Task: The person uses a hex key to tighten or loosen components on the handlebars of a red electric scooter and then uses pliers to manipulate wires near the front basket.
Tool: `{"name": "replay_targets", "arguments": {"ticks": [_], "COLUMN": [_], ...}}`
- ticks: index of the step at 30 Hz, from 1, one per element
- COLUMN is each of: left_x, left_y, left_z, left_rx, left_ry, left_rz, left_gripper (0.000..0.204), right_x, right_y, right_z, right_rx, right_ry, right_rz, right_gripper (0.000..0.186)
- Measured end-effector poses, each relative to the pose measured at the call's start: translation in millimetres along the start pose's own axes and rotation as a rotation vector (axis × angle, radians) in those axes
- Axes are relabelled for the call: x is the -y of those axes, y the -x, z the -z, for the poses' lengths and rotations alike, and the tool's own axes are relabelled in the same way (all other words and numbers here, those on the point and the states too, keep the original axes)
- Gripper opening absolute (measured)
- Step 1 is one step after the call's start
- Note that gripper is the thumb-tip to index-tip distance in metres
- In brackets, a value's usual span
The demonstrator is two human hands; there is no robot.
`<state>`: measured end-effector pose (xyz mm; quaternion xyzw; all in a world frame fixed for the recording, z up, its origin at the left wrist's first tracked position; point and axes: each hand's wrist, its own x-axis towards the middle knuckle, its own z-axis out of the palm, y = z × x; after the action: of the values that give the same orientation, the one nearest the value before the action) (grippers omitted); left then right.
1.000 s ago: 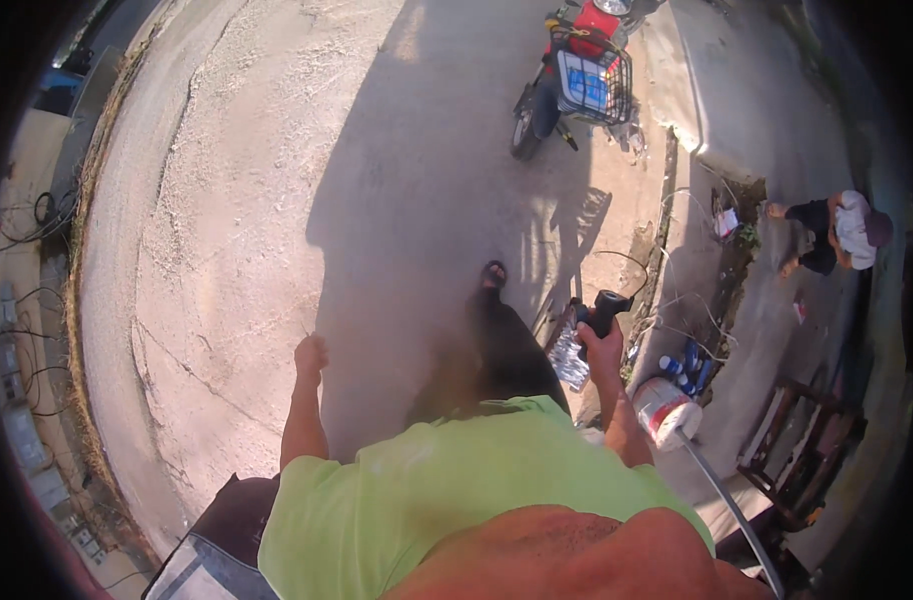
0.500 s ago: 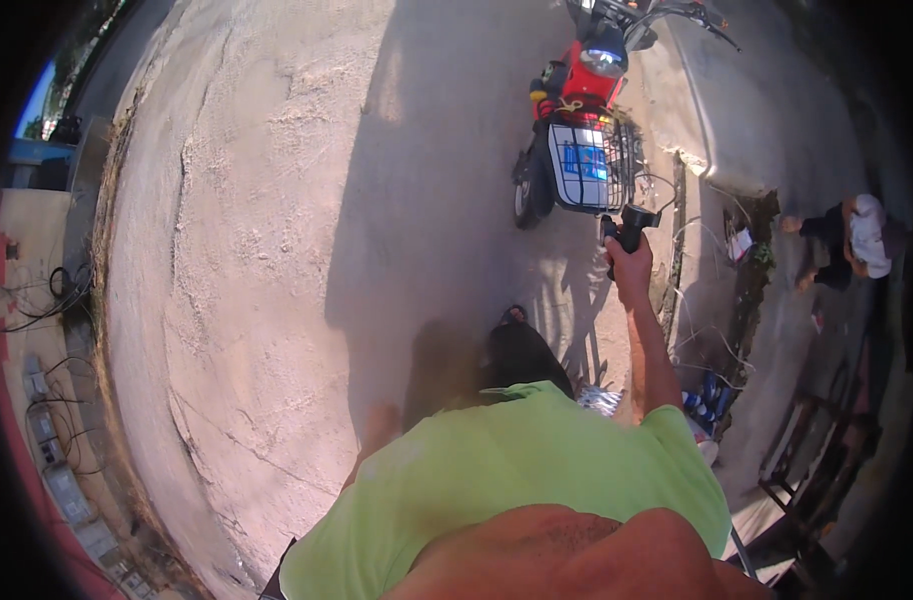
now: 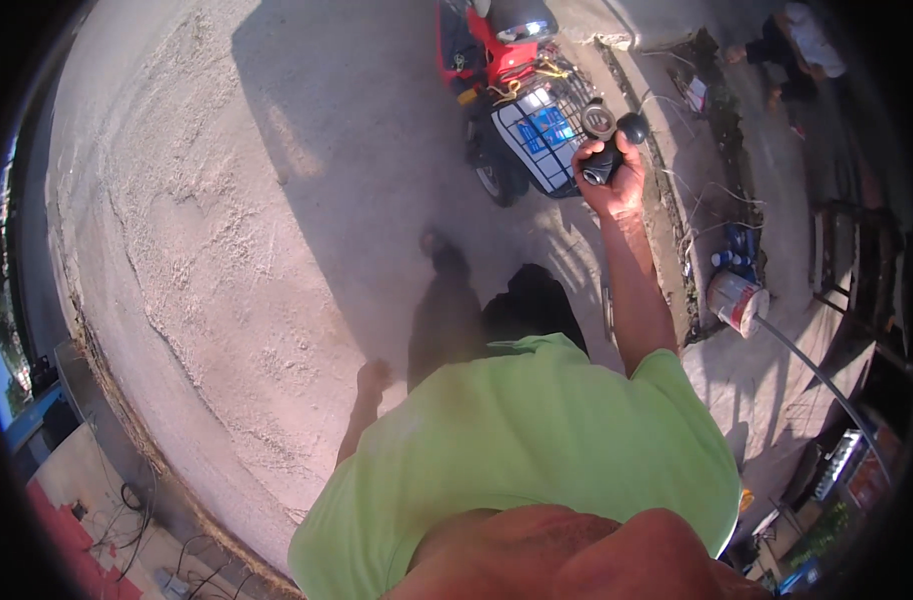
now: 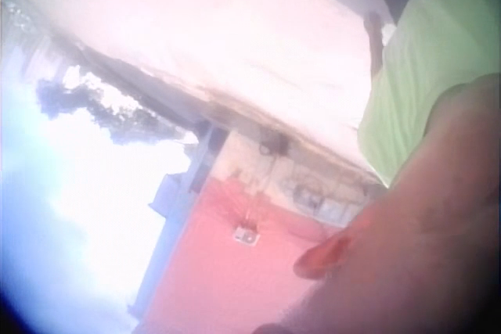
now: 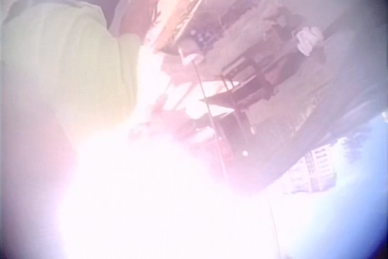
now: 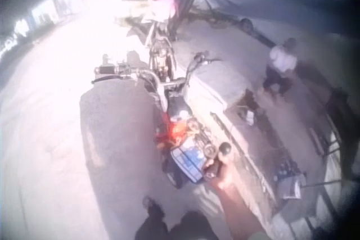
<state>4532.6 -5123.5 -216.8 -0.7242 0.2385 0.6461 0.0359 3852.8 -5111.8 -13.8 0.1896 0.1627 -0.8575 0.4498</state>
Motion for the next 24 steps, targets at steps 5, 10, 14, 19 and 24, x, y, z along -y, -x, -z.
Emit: {"name": "replay_targets", "arguments": {"ticks": [5, 10, 14, 19, 24], "left_x": [-195.0, -314.7, -315.1, -264.3, -246.4], "left_y": [-42.0, -66.0, -60.5, -71.4, -57.7], "left_z": [84.3, 85.8, 33.2, 8.8, -9.2], "left_rx": [-0.003, 0.090, 0.250, 0.177, 0.114], "left_ry": [0.180, 0.170, -0.012, -0.241, -0.142], "left_rz": [-0.213, -0.352, -0.455, -0.289, -0.181], "left_gripper": [0.022, 0.023, 0.015, 0.025, 0.021], "right_x": [-29.9, -33.2, -15.8, 3.0, 7.3], "right_y": [-1.6, -42.4, -72.8, -128.7, -134.4], "right_z": [-15.5, 11.5, 38.0, 79.1, 33.0], "right_rx": [-0.109, -0.328, -0.567, -0.728, -0.636], "right_ry": [0.150, 0.594, 1.015, 1.708, 2.020], "right_rz": [0.127, 0.250, 0.256, 0.219, -0.104], "right_gripper": [0.029, 0.035, 0.040, 0.076, 0.074]}}
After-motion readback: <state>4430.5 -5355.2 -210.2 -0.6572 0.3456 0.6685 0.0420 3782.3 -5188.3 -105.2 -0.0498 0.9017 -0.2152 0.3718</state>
